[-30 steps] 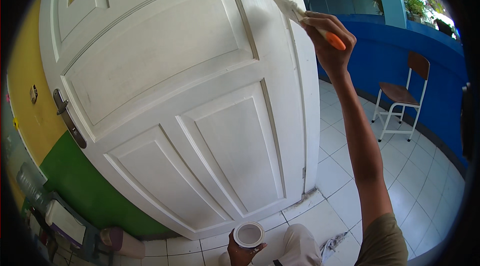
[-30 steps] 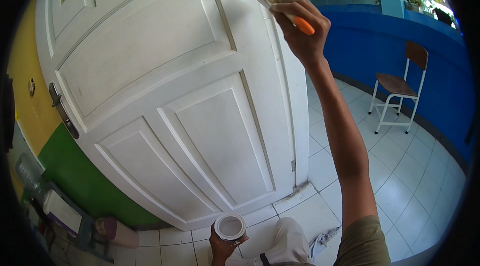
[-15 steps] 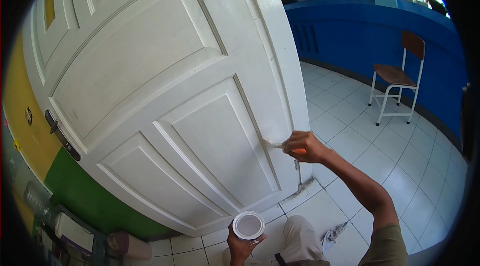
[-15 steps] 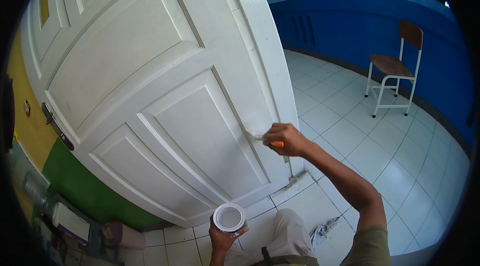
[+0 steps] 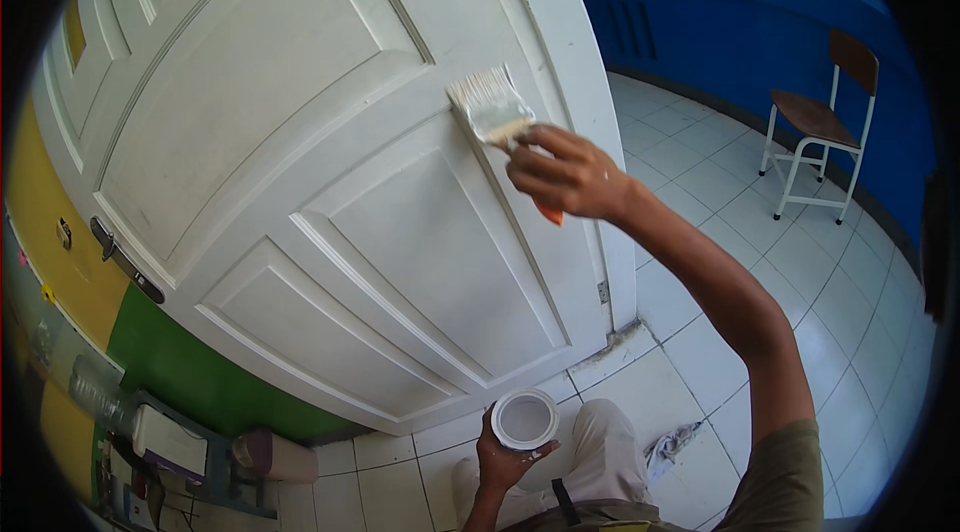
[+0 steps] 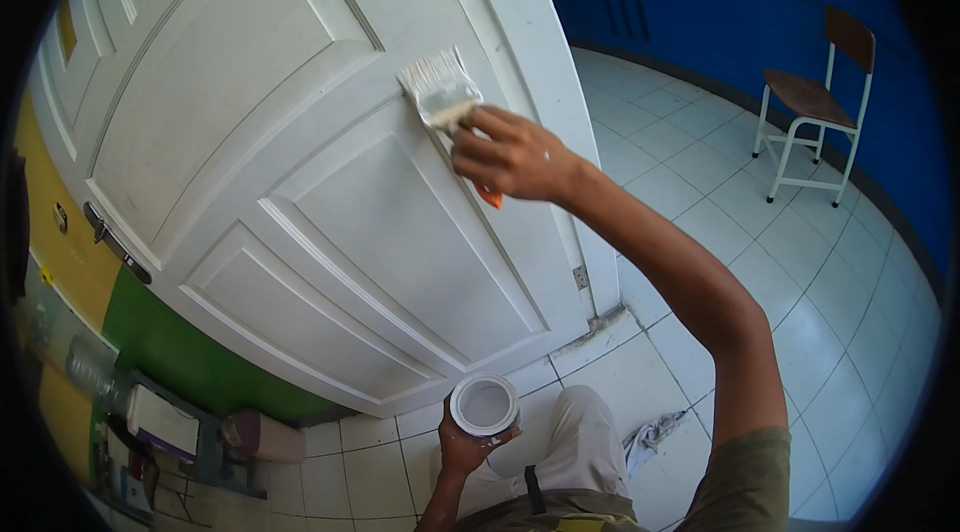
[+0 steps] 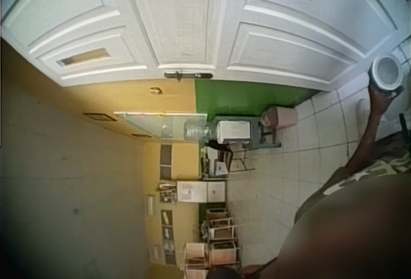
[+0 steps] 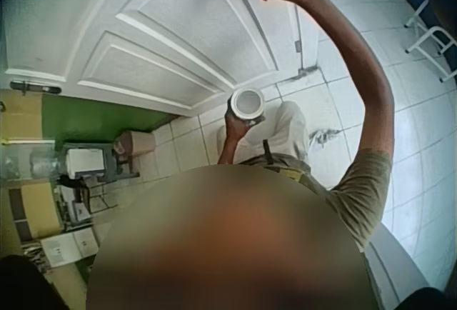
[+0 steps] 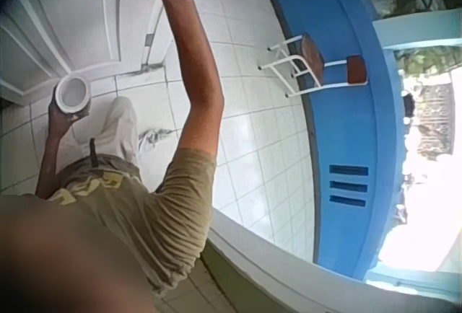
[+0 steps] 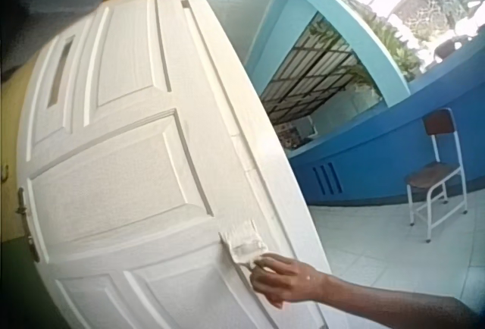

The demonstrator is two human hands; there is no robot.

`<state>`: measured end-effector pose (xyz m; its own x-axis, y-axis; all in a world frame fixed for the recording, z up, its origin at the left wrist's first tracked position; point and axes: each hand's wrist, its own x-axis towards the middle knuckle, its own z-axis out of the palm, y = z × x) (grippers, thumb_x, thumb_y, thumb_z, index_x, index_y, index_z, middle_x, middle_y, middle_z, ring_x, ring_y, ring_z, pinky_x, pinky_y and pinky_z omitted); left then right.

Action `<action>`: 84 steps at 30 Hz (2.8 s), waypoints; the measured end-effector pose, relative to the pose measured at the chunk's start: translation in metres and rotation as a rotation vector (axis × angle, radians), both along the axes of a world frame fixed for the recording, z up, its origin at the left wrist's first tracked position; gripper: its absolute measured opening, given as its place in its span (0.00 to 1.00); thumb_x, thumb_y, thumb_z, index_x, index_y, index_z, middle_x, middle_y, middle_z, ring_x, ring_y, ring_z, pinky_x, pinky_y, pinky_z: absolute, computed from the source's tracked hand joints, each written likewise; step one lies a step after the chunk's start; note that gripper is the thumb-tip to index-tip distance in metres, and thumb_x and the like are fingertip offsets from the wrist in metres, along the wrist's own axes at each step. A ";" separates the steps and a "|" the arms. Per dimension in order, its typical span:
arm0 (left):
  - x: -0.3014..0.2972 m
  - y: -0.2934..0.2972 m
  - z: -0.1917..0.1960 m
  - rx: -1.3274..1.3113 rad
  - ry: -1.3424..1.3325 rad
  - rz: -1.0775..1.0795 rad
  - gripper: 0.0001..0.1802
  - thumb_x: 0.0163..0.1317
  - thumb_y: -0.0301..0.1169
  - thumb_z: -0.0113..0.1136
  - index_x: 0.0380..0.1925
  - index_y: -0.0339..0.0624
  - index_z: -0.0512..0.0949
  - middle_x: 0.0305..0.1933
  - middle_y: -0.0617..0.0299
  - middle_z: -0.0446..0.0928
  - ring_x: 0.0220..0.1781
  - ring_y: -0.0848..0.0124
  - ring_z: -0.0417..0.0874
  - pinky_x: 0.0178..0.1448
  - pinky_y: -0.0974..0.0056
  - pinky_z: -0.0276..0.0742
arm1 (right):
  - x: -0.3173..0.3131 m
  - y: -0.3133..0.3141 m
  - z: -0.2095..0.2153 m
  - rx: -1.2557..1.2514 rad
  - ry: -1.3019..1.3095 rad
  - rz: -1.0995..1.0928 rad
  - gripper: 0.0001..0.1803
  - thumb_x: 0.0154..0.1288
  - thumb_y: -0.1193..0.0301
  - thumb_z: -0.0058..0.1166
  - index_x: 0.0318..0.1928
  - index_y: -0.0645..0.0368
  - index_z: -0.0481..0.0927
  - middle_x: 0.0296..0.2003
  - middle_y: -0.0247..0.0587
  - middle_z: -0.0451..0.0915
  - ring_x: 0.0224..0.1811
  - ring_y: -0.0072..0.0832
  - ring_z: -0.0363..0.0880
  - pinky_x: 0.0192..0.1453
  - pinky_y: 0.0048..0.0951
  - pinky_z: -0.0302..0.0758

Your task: The person paints a wooden door with white paint using a paint brush.

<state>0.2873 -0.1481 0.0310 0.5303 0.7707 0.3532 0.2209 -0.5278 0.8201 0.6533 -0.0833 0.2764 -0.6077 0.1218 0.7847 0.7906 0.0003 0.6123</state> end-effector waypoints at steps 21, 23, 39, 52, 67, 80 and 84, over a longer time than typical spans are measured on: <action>0.008 0.000 -0.008 -0.021 0.007 -0.042 0.52 0.39 0.38 0.94 0.63 0.35 0.72 0.55 0.51 0.85 0.56 0.60 0.88 0.62 0.56 0.85 | 0.012 -0.040 0.060 0.324 0.170 0.266 0.10 0.58 0.73 0.75 0.40 0.54 0.90 0.38 0.37 0.90 0.41 0.28 0.89 0.39 0.25 0.88; 0.007 0.001 -0.011 -0.036 0.022 -0.031 0.52 0.39 0.38 0.93 0.63 0.34 0.72 0.55 0.51 0.85 0.56 0.60 0.88 0.62 0.56 0.85 | 0.009 -0.017 0.001 0.155 0.244 0.251 0.06 0.59 0.74 0.71 0.34 0.54 0.85 0.38 0.34 0.88 0.49 0.31 0.87 0.42 0.28 0.89; -0.035 -0.001 -0.053 -0.220 0.034 0.043 0.52 0.37 0.35 0.94 0.62 0.32 0.73 0.58 0.52 0.83 0.57 0.62 0.86 0.64 0.57 0.82 | -0.047 -0.188 -0.428 0.398 2.418 0.502 0.07 0.62 0.80 0.69 0.39 0.70 0.86 0.37 0.45 0.88 0.37 0.32 0.88 0.46 0.34 0.88; -0.046 -0.033 -0.064 -0.207 0.117 0.042 0.48 0.40 0.32 0.92 0.62 0.34 0.74 0.57 0.54 0.84 0.58 0.64 0.86 0.64 0.58 0.83 | -0.162 -0.219 -0.337 0.107 2.746 1.514 0.09 0.71 0.71 0.62 0.46 0.64 0.83 0.41 0.42 0.86 0.38 0.34 0.85 0.42 0.36 0.84; -0.077 -0.059 -0.043 -0.238 -0.019 0.122 0.30 0.46 0.36 0.90 0.49 0.35 0.87 0.47 0.58 0.91 0.48 0.69 0.92 0.56 0.62 0.87 | -0.276 -0.204 -0.263 -0.722 2.634 1.074 0.27 0.58 0.81 0.75 0.58 0.69 0.80 0.41 0.42 0.84 0.32 0.23 0.82 0.33 0.25 0.78; -0.197 -0.008 -0.075 -0.461 -0.313 0.432 0.39 0.41 0.27 0.91 0.55 0.31 0.81 0.52 0.55 0.88 0.53 0.67 0.89 0.61 0.61 0.87 | -0.140 -0.317 -0.667 -1.304 1.256 -0.535 0.48 0.56 0.66 0.73 0.75 0.67 0.66 0.73 0.66 0.69 0.74 0.59 0.70 0.76 0.55 0.71; -0.236 0.021 -0.094 -0.400 -0.418 0.629 0.37 0.43 0.21 0.88 0.56 0.33 0.81 0.52 0.57 0.87 0.52 0.68 0.89 0.60 0.62 0.87 | -0.140 -0.317 -0.777 -1.041 0.557 -0.673 0.53 0.59 0.60 0.73 0.79 0.66 0.60 0.80 0.65 0.56 0.79 0.57 0.63 0.74 0.58 0.72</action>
<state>0.0515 -0.1268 -0.0631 -0.1513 0.9865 0.0633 0.0139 -0.0619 0.9980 0.5131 -0.3998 -0.5010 0.1688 0.9486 0.2676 0.9614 -0.2183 0.1674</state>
